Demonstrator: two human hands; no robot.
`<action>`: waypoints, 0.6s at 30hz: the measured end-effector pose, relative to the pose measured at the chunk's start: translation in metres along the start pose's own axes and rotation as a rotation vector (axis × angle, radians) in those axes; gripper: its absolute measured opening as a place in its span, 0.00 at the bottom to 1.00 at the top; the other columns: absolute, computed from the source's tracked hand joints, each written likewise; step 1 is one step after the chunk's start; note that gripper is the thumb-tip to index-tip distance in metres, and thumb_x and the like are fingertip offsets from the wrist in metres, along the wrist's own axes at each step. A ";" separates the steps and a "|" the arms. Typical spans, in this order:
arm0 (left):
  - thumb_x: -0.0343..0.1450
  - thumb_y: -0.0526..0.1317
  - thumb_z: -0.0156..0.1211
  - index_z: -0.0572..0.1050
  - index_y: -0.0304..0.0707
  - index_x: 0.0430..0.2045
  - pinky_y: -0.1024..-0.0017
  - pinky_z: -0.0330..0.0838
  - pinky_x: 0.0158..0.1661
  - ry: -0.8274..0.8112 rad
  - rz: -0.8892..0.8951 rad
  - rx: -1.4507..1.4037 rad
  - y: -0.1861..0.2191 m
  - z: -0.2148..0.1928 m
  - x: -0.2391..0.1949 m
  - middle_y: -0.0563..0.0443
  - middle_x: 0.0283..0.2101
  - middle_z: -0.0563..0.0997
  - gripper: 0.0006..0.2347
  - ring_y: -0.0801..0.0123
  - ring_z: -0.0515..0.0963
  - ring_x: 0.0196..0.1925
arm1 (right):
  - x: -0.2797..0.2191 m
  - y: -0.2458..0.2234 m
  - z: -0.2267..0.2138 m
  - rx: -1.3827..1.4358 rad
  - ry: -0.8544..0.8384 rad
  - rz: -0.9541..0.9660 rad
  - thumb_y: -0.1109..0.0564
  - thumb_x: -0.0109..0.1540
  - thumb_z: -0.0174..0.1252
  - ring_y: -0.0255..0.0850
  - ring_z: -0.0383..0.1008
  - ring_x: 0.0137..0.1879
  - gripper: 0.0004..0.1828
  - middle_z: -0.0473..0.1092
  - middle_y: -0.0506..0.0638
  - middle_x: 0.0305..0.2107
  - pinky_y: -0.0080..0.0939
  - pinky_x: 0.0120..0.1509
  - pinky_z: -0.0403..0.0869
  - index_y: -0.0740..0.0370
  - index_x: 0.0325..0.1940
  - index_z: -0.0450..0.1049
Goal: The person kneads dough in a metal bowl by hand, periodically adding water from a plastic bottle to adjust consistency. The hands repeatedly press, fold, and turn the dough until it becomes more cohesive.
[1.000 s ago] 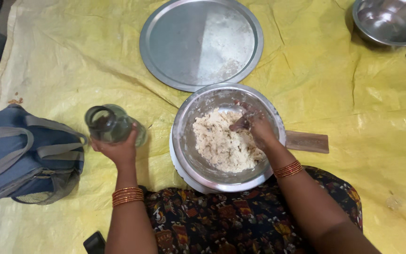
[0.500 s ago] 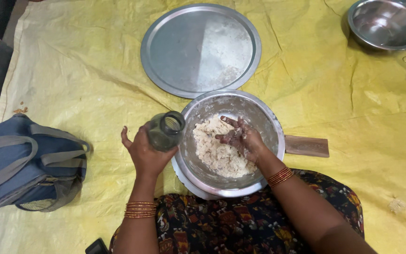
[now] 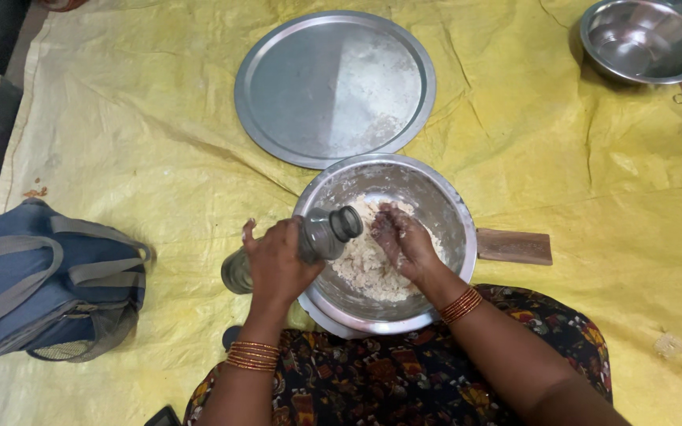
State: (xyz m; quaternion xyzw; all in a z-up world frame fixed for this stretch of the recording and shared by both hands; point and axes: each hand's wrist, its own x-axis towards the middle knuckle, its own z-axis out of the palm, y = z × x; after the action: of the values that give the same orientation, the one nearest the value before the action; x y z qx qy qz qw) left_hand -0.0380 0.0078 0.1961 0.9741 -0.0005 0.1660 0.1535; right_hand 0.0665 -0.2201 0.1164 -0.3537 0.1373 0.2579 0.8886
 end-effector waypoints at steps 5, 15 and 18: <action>0.51 0.49 0.80 0.69 0.39 0.55 0.39 0.45 0.65 -0.148 0.013 0.112 0.013 0.012 0.002 0.44 0.51 0.76 0.38 0.56 0.77 0.53 | 0.018 0.013 -0.021 0.355 -0.052 -0.002 0.56 0.69 0.50 0.41 0.71 0.40 0.09 0.70 0.52 0.33 0.39 0.49 0.76 0.63 0.41 0.73; 0.53 0.42 0.76 0.67 0.43 0.58 0.39 0.54 0.62 -0.144 0.053 0.144 0.027 0.024 -0.003 0.47 0.51 0.74 0.36 0.58 0.74 0.57 | 0.026 0.022 -0.036 0.314 0.057 0.008 0.58 0.71 0.48 0.34 0.76 0.36 0.07 0.74 0.50 0.35 0.32 0.41 0.78 0.60 0.44 0.72; 0.54 0.40 0.74 0.67 0.44 0.58 0.40 0.54 0.61 -0.159 0.058 0.176 0.028 0.026 -0.004 0.46 0.52 0.73 0.35 0.57 0.73 0.58 | 0.027 0.025 -0.039 0.234 0.012 -0.010 0.59 0.70 0.47 0.34 0.76 0.34 0.10 0.77 0.48 0.35 0.30 0.30 0.74 0.57 0.47 0.75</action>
State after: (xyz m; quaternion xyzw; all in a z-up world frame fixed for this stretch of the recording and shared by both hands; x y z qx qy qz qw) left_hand -0.0345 -0.0264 0.1801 0.9935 -0.0263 0.0918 0.0620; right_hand 0.0721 -0.2221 0.0631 -0.2500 0.1701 0.2334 0.9242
